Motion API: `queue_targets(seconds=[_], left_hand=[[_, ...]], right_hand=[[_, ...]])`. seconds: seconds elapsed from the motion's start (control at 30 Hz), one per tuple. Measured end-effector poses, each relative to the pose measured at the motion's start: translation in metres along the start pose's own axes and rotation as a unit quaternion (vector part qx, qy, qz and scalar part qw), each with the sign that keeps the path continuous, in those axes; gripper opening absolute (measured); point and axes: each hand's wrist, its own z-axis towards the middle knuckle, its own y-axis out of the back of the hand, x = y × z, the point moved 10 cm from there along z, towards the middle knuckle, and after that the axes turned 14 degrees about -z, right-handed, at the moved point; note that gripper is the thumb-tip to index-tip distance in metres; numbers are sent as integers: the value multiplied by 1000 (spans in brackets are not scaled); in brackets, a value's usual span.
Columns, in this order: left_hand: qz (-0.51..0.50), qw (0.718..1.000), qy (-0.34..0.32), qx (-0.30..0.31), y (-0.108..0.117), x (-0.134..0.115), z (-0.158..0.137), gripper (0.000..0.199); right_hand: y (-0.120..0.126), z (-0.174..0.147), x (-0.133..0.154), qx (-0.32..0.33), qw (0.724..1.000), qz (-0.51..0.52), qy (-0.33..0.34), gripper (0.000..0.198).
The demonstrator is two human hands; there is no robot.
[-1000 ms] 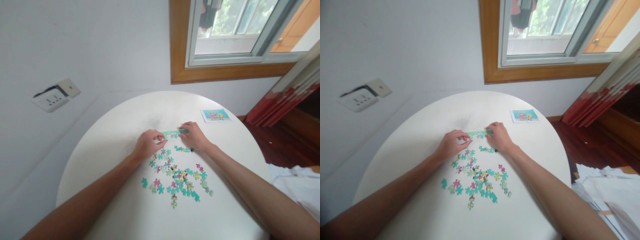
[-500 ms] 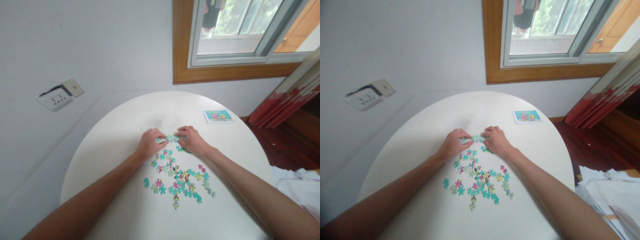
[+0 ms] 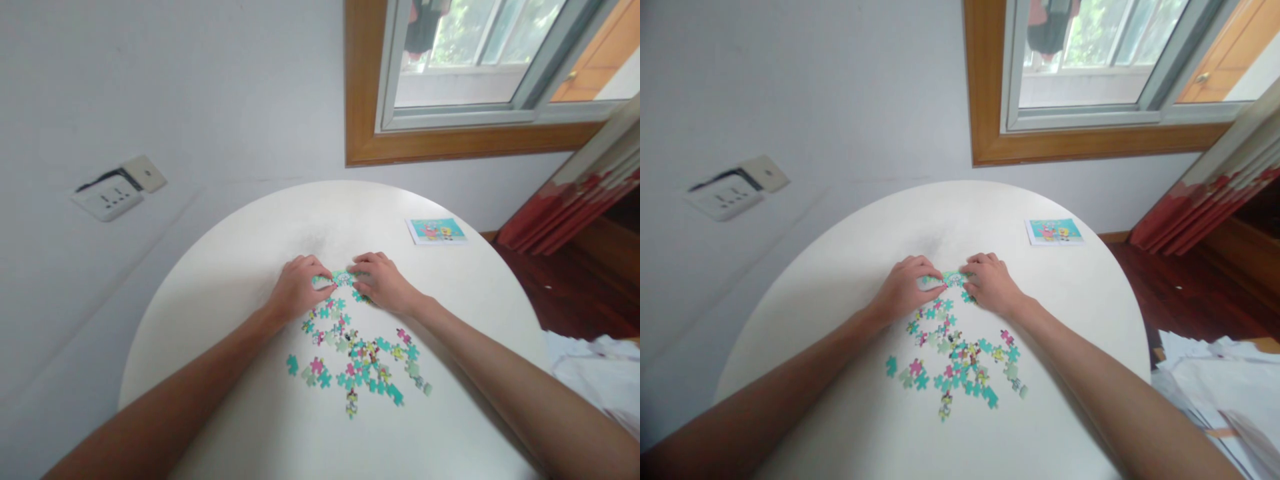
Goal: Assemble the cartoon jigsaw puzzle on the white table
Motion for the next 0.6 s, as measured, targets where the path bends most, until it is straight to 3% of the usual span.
queue_targets(seconds=[0.6], left_hand=[[-40,999,-27,3,-4,-1,1,12]], right_hand=[[1,-1,1,-1,1000,1,-2,31]])
